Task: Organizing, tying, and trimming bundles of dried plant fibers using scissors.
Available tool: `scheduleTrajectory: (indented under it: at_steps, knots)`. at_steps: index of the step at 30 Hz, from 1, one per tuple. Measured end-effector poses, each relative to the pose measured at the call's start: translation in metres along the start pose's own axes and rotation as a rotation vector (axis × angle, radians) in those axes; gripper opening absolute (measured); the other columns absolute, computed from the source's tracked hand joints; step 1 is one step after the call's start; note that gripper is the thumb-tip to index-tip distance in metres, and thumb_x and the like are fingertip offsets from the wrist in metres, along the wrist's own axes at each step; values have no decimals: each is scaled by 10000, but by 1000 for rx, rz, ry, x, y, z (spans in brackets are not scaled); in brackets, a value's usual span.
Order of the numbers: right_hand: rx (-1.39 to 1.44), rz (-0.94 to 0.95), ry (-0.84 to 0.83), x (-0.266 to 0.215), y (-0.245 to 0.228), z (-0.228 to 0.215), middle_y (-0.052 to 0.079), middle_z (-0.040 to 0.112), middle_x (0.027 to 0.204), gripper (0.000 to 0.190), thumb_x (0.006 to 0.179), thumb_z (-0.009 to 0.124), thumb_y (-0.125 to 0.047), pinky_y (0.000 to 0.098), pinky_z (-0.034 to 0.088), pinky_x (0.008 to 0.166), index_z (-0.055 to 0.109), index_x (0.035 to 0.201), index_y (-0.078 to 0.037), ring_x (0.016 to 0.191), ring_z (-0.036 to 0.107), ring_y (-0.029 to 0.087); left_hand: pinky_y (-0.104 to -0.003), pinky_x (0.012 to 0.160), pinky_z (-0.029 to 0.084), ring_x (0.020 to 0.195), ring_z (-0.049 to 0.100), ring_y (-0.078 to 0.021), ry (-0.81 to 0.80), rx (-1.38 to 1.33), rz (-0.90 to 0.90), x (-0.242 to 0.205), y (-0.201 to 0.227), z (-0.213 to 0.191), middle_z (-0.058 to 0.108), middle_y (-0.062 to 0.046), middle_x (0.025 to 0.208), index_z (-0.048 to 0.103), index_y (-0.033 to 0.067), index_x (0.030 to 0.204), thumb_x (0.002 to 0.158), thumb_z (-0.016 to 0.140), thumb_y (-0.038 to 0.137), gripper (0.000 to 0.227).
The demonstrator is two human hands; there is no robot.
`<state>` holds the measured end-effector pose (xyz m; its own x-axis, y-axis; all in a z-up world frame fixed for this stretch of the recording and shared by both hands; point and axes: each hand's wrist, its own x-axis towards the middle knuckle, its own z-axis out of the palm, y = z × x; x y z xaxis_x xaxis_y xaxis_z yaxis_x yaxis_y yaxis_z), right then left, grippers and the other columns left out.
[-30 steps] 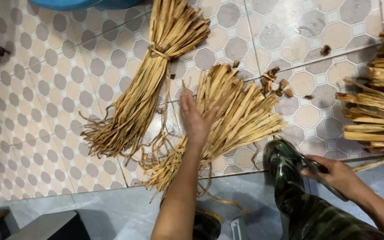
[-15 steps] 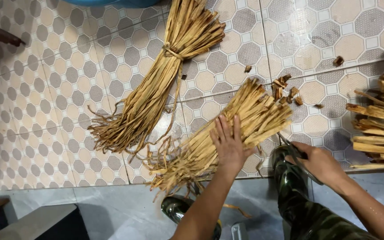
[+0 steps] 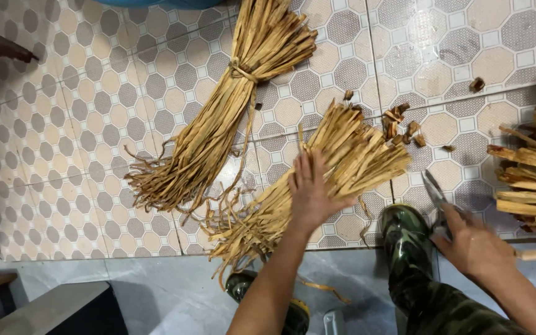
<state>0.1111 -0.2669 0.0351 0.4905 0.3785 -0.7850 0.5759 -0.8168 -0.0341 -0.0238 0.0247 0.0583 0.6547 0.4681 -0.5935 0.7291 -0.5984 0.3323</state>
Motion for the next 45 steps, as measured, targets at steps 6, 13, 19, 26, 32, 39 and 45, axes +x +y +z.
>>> scheduleTrajectory:
  at_steps: [6,13,19,26,32,39,45]
  knots:
    - [258,-685,455,20,-69,-8,55,671,1225,397,833,621,-177,428,538,918,685,1224,-149,1106,655,314,-426,951,573,1210,605,-254,122,-690,-297,36,-43,2,480,-126,1483,-7,239,1657,828,658,508,1096]
    - [-255,-707,292,42,-112,-2,17,619,1077,469,844,582,-150,376,443,878,652,1294,-260,1050,584,204,-307,673,521,774,695,-192,238,-491,-557,93,-71,7,786,-53,993,444,132,1409,988,648,414,547]
    - [-326,-746,288,60,-108,8,53,604,1136,448,812,600,-132,401,460,887,635,1254,-200,1097,576,229,-320,606,568,702,720,-161,217,-508,-607,111,-74,21,759,-42,921,615,112,1126,972,640,319,260]
    - [308,-965,221,77,-68,10,64,665,1179,117,863,710,-160,329,584,896,631,926,-99,1100,644,233,-307,638,582,743,715,-148,322,-650,-514,102,-62,20,755,-57,928,605,112,1126,954,673,273,245]
    - [1065,-522,-50,75,-63,8,58,754,1064,271,917,662,-127,327,632,874,634,1187,-126,949,738,163,-306,641,582,761,719,-159,217,-475,-453,110,-68,26,769,-45,945,709,118,1044,975,635,266,179]
    - [1050,-566,-16,57,-55,-3,29,794,1037,280,903,666,-133,317,597,834,705,1180,-145,912,783,158,-271,614,494,756,638,-113,70,-460,-560,94,-53,1,707,-38,1025,654,136,1063,911,736,401,317]
    - [643,-908,196,44,-89,-42,24,780,1037,190,852,711,-171,302,609,767,765,1023,-108,877,772,185,-259,558,521,701,633,-139,226,-824,-480,85,-37,32,721,-89,957,661,99,1064,1007,591,307,227]
